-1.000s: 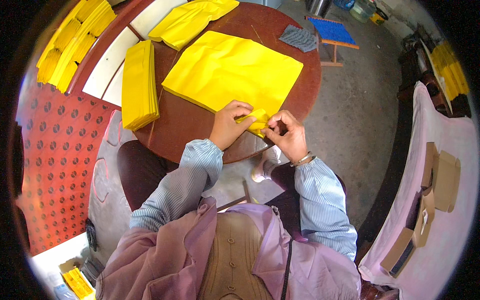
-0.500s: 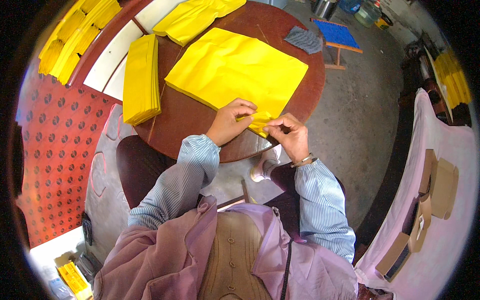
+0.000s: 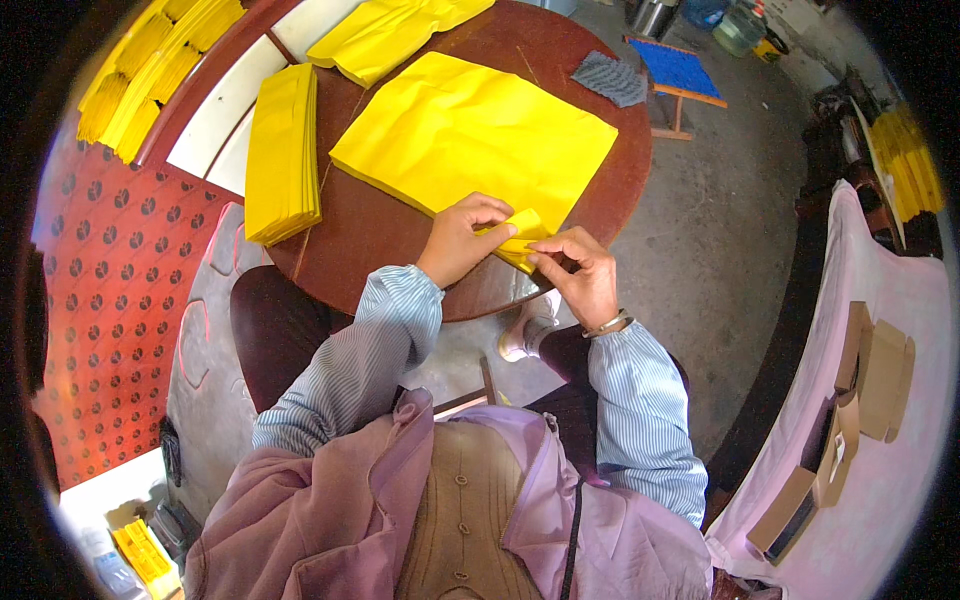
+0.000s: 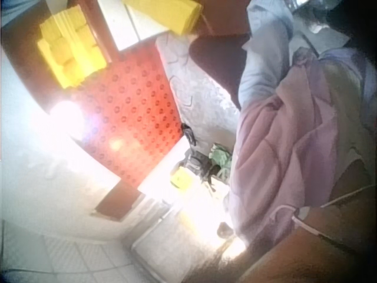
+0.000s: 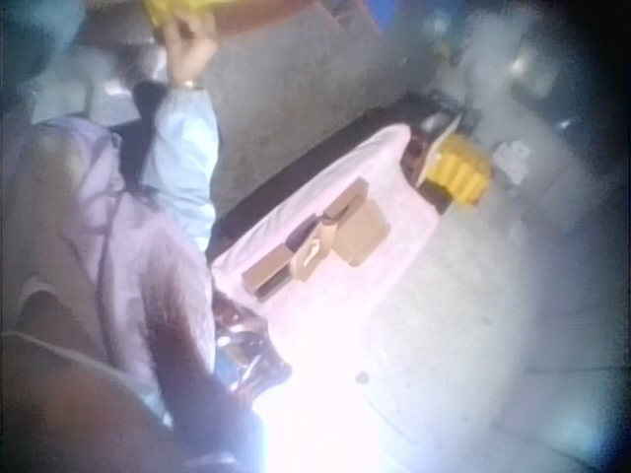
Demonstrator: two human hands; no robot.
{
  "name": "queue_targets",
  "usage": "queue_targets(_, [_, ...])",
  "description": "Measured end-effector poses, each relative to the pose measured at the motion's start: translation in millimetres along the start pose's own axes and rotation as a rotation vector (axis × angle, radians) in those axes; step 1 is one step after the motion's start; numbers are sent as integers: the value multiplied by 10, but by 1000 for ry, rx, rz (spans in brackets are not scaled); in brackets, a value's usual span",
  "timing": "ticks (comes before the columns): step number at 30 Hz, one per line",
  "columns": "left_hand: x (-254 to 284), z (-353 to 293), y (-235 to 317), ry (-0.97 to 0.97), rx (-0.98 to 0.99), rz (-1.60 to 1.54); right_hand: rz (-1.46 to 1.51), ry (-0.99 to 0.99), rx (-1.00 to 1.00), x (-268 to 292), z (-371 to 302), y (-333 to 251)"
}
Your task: The person folds yellow paper sheets on a round table, aligning edges and creasing folds. They stack the folded sheets and tie the bundle with a white string, then place the bundle on a cardboard box.
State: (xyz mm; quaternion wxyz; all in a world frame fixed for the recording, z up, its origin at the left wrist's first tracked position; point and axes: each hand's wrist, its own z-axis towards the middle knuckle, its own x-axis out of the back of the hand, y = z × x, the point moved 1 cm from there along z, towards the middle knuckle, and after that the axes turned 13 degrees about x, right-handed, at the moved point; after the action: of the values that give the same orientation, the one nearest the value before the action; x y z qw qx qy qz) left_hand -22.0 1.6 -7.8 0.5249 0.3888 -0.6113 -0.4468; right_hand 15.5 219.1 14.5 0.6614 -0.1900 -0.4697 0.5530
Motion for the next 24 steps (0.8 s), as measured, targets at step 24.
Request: queue_targets(24, [15, -14, 26, -8, -2, 28, 126, 46, -117, -42, -18, 46])
